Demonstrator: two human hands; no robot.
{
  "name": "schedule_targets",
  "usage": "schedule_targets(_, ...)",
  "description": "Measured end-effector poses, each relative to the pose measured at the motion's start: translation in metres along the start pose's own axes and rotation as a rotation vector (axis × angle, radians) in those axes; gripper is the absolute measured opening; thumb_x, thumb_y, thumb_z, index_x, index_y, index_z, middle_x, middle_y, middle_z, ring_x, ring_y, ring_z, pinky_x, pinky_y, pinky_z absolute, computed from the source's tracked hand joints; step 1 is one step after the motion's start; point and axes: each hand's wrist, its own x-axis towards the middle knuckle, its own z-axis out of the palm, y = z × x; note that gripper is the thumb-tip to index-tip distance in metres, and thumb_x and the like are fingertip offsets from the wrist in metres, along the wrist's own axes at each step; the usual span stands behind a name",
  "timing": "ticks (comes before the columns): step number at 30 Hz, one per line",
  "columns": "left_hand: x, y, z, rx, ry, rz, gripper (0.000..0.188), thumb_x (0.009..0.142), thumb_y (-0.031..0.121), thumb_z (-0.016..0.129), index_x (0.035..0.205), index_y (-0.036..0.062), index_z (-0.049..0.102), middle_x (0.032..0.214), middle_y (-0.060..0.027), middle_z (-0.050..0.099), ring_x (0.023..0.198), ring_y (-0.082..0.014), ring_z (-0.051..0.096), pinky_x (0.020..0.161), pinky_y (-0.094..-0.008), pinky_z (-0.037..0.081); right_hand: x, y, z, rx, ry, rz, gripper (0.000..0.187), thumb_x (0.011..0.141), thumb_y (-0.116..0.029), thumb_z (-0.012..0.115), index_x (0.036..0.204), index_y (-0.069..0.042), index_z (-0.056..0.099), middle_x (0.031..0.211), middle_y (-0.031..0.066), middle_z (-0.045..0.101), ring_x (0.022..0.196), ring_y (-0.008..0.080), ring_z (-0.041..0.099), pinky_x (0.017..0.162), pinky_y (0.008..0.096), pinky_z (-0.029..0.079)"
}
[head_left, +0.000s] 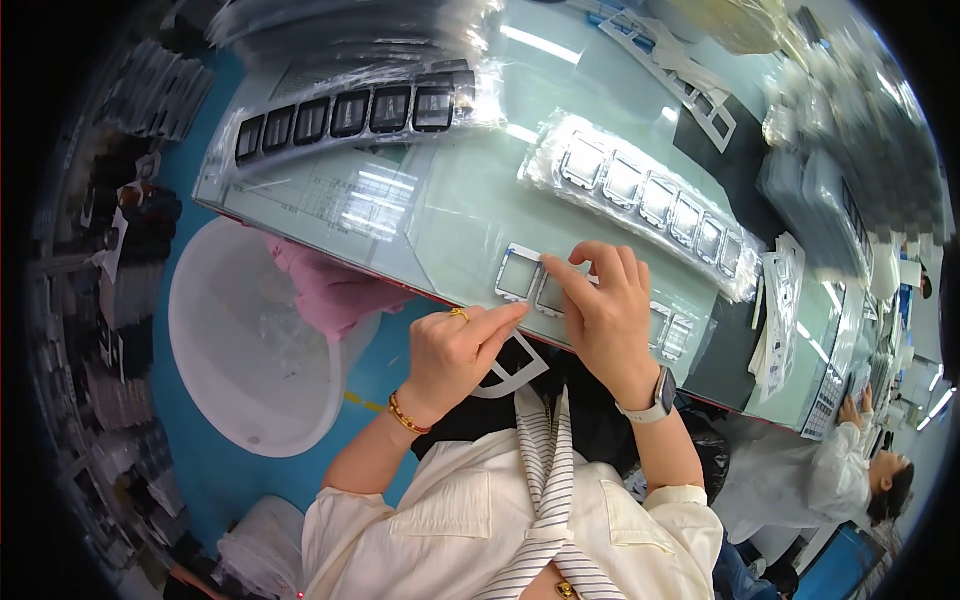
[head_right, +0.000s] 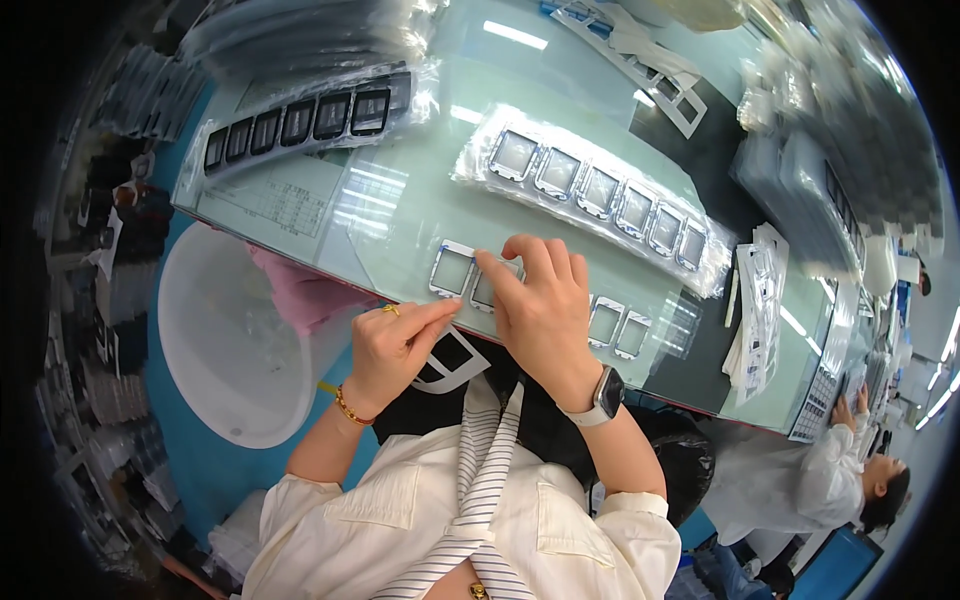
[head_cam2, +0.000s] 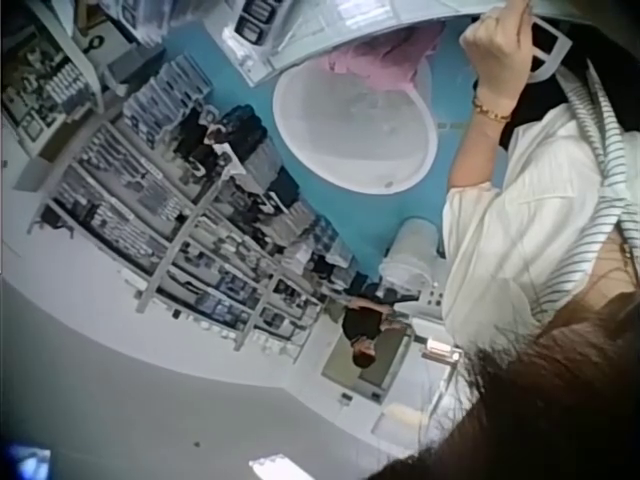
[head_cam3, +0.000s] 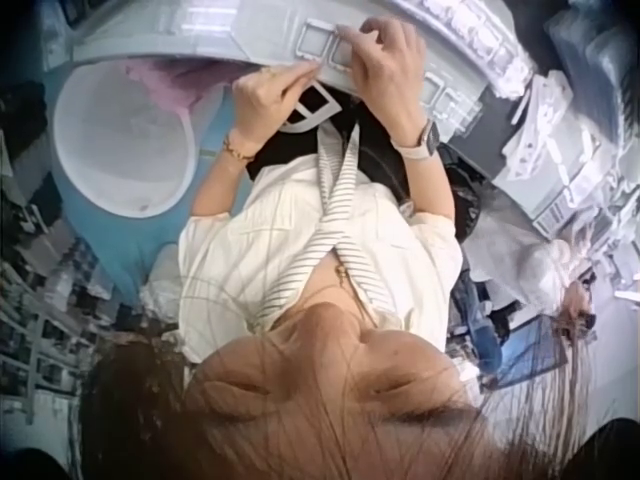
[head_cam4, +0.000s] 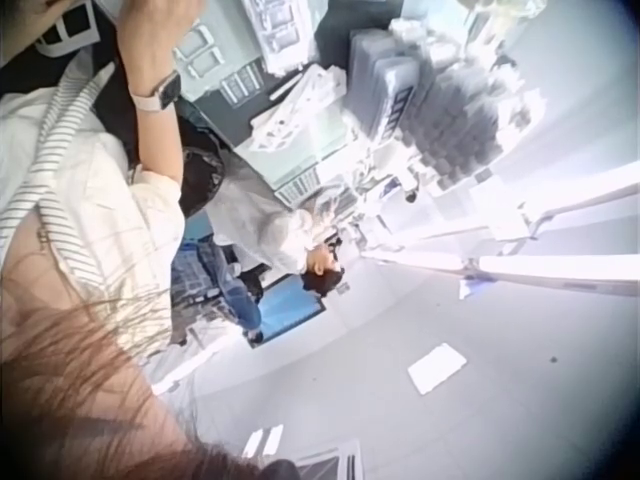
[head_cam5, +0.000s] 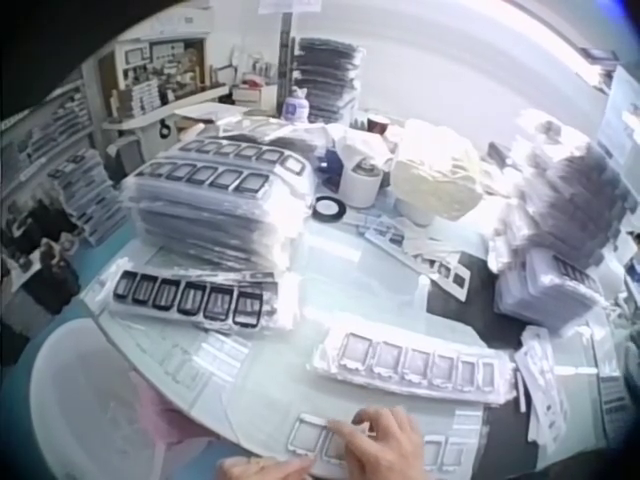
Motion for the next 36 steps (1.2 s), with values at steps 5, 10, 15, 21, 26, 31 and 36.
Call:
schedule_targets(5,-0.003,-0.003,0.002,0.006,-0.012,0.008,0.025,0.087,0.005,0.080,0.111,0.0135,0.081,0.067,-0.0042,0.066,0.053,-0.0198,0.060,0.050,-0.0331,0.045,-0.005,-0.005,-0.004,-0.014,0.011,-0.062,0.045,0.074,0.002,0.072,0.116,-0.013,0.075,0.113,0.0064,0.063,0.097,0.0268,0.059,0.083,0.0398,0.044)
schedule_targets(10,-0.005,0.009,-0.007,-0.031,-0.031,0.021,0.023,0.087,0.006,0.079,0.109,0.0119,0.081,0.072,-0.0026,0.068,0.059,-0.0213,0.063,0.054,-0.0346,0.048,-0.027,-0.016,-0.013,0.197,-0.085,-0.040,0.041,0.079,0.004,0.070,0.116,-0.013,0.076,0.113,0.0088,0.064,0.101,0.0288,0.060,0.085,0.0409,0.045)
schedule_targets(15,-0.005,0.040,-0.029,-0.241,-0.139,0.310,0.029,0.070,0.007,0.085,0.097,0.0155,0.082,0.091,0.0020,0.072,0.083,-0.0201,0.065,0.065,-0.0343,0.049,-0.053,-0.014,-0.054,1.138,-0.278,0.241,0.043,0.086,-0.006,0.081,0.127,-0.003,0.069,0.132,0.0143,0.065,0.120,0.0306,0.063,0.102,0.0440,0.048)
schedule_targets(21,0.009,0.073,-0.014,-0.194,0.008,0.510,0.031,0.081,0.018,0.082,0.112,0.0151,0.078,0.112,0.0042,0.074,0.095,-0.0186,0.067,0.083,-0.0353,0.051,-0.104,0.004,-0.116,0.847,-0.693,0.442,0.042,0.089,-0.014,0.080,0.127,0.000,0.068,0.113,0.0168,0.074,0.097,0.0276,0.075,0.083,0.0349,0.057)
schedule_targets(26,0.008,-0.004,-0.059,-0.209,0.475,-0.173,0.018,0.096,0.010,0.076,0.112,0.0074,0.069,0.110,-0.0059,0.066,0.090,-0.0186,0.062,0.087,-0.0310,0.050,-0.183,0.046,-0.173,0.451,-0.664,0.757,0.031,0.090,-0.009,0.074,0.119,0.001,0.068,0.107,0.0199,0.073,0.095,0.0319,0.072,0.083,0.0375,0.055)
schedule_targets(31,-0.007,-0.130,-0.123,-0.331,1.040,-0.509,0.023,0.105,0.026,0.066,0.120,0.0090,0.063,0.110,0.0013,0.063,0.099,-0.0073,0.057,0.083,-0.0265,0.043,-0.305,0.092,-0.199,0.006,-0.512,1.052,0.040,0.100,-0.024,0.071,0.130,0.002,0.066,0.112,0.0218,0.073,0.099,0.0341,0.068,0.087,0.0463,0.054)
schedule_targets(36,0.005,-0.153,-0.136,-0.579,0.954,-0.911,0.026,0.104,0.031,0.069,0.117,0.0093,0.066,0.108,0.0008,0.065,0.092,-0.0058,0.054,0.075,-0.0201,0.038,-0.458,0.118,-0.202,-0.266,-0.383,1.101,0.049,0.095,-0.026,0.076,0.131,0.005,0.064,0.114,0.0218,0.072,0.103,0.0345,0.066,0.091,0.0462,0.052)
